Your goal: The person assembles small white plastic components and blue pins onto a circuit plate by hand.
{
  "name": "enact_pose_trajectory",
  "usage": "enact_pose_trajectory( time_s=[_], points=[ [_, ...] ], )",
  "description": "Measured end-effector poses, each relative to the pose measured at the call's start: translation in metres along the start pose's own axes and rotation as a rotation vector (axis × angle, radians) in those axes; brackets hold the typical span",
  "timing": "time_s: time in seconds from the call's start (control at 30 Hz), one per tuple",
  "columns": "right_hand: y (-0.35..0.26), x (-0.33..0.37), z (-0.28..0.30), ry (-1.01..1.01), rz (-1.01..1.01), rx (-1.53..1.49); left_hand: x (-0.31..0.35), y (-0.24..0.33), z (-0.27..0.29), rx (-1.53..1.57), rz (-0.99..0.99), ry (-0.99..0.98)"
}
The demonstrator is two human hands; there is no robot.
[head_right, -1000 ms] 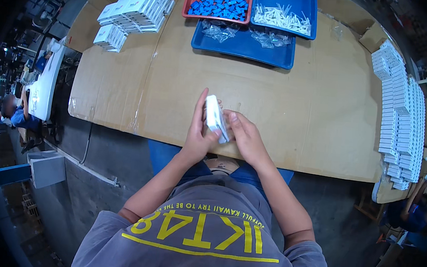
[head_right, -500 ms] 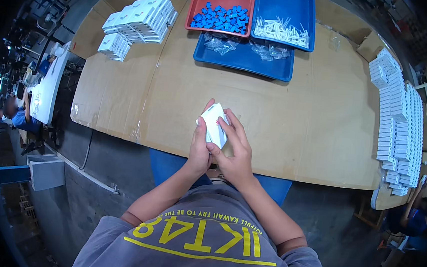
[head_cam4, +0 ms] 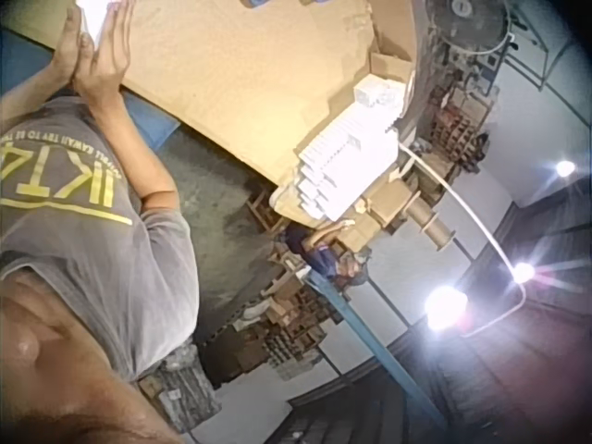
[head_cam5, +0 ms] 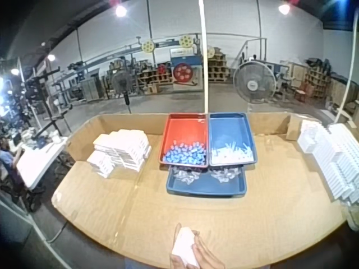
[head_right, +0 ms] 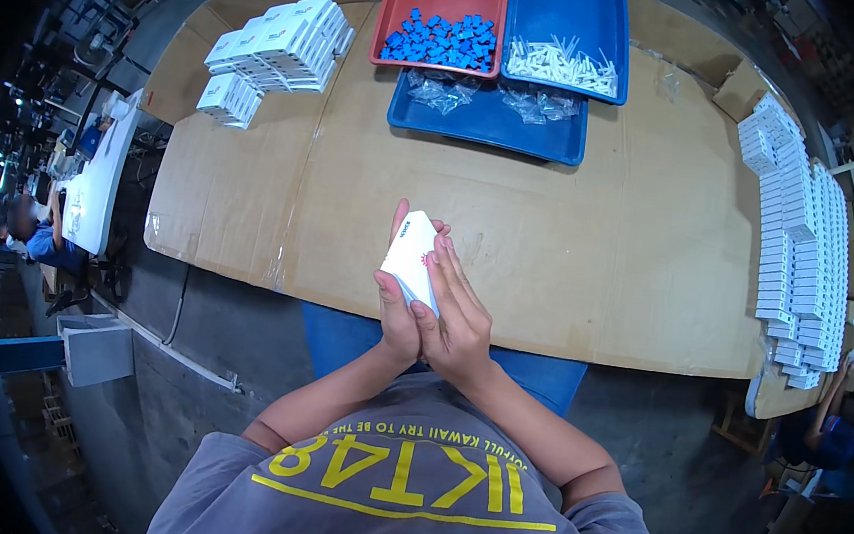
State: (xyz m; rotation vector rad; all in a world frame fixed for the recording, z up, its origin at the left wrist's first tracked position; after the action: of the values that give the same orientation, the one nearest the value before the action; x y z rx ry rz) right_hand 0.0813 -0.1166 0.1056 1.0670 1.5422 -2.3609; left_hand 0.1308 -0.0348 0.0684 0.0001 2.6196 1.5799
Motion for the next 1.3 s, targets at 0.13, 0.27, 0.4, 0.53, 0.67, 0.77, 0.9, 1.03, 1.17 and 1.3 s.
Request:
enact_pose_trajectory(
  time_s=[0.13, 0.27, 0.4, 0.53, 0.67, 0.77, 0.9, 1.03, 1.17, 1.3],
  points=[
    [-0.003, 0.002, -0.004, -0.002, -0.008, -0.006, 0.001, 0.005, 0.002, -0.002, -0.003, 0.011],
    [0.004, 0.004, -0.007, 0.004, -0.097, -0.102, 0.001, 0.004, 0.008, -0.042, 0.019, 0.031],
    [0.0, 0.007, -0.011, -0.036, -0.076, -0.089, 0.002, 0.002, 0.014, -0.011, 0.033, 0.055],
    [0.008, 0.01, -0.02, -0.019, -0.235, -0.281, -0.003, 0.003, 0.018, -0.011, 0.039, 0.043],
    [0.029, 0.005, -0.019, 0.099, -0.532, -0.441, -0.01, 0.007, 0.023, -0.005, 0.029, 0.015],
    [0.052, 0.011, -0.018, 0.001, -0.815, -0.522, -0.006, 0.006, 0.029, -0.363, -0.164, -0.135],
    [0.048, 0.015, -0.027, -0.083, -1.113, -0.652, -0.005, 0.009, 0.024, -0.539, -0.35, -0.239],
    [0.044, 0.017, -0.03, -0.039, -1.051, -0.594, -0.002, 0.008, 0.025, -0.54, -0.353, -0.177],
    [0.038, 0.02, -0.034, 0.041, -0.962, -0.618, -0.003, 0.011, 0.03, -0.557, -0.348, -0.01],
    [0.029, 0.021, -0.033, 0.006, -0.921, -0.573, -0.001, 0.024, 0.03, -0.462, -0.523, 0.076]
  ],
)
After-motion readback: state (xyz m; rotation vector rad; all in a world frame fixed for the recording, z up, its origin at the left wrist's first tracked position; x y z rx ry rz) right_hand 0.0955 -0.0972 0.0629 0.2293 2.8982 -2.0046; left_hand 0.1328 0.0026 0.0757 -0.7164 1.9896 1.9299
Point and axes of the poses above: each hand's wrist, its own x-axis away from the middle knuckle, its own z-axis out of the back of the hand, y = z × x, the point moved 8 cm from there along -x, towards the middle knuckle, and after that the axes turned 11 degrees about y, right-handed, at the moved point
